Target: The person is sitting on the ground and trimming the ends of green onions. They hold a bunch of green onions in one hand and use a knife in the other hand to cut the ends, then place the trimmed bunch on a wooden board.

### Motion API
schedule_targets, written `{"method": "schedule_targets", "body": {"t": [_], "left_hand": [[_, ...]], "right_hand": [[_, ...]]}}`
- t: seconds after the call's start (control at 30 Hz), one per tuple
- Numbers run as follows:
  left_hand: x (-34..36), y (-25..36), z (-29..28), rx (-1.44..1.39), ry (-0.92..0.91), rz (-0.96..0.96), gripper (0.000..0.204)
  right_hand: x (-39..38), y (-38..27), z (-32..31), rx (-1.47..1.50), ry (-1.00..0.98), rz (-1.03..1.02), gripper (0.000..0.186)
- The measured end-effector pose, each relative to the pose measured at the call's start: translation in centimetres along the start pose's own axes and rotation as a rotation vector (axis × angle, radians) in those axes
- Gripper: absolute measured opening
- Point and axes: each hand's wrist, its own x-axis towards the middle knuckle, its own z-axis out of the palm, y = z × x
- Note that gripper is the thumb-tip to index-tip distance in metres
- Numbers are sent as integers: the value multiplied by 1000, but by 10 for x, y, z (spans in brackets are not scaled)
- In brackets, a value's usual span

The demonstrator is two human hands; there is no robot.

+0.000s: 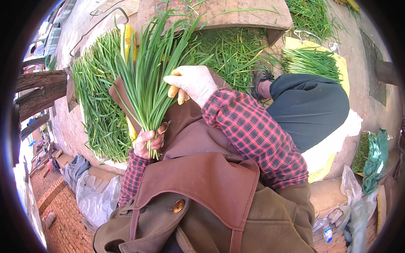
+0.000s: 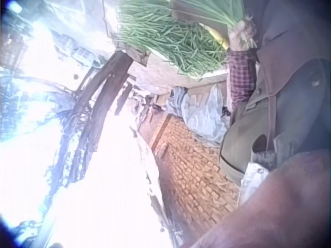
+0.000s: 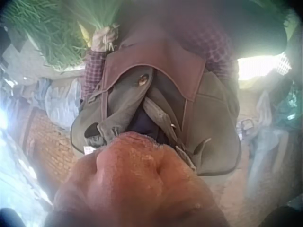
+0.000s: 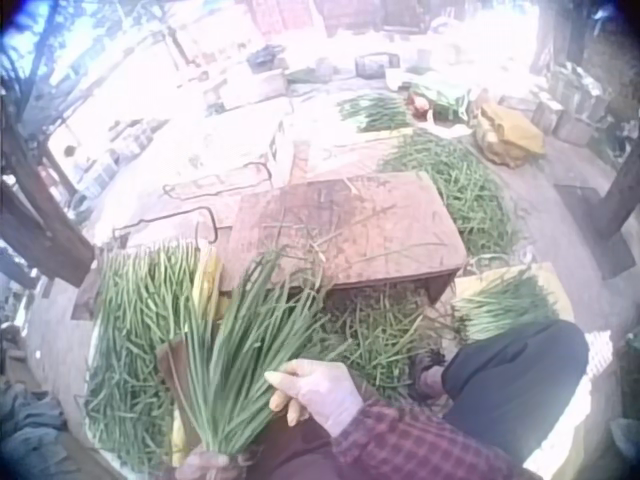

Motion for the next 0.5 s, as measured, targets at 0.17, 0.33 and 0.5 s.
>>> {"method": "schedule_targets", "body": {"t": [0.17,0.33,0.5], "left_hand": [[2,-2,3,30,22,-34,46],[1,-4,1,30,25,-37,46],[1,-3,-2,36,3,-48,45]], "right_hand": [[11,3,1,-139,-62,-87,33],[16,-13,3,-663,163,-166,42],[38,-20,-1,-876,74,-59,30]]}}
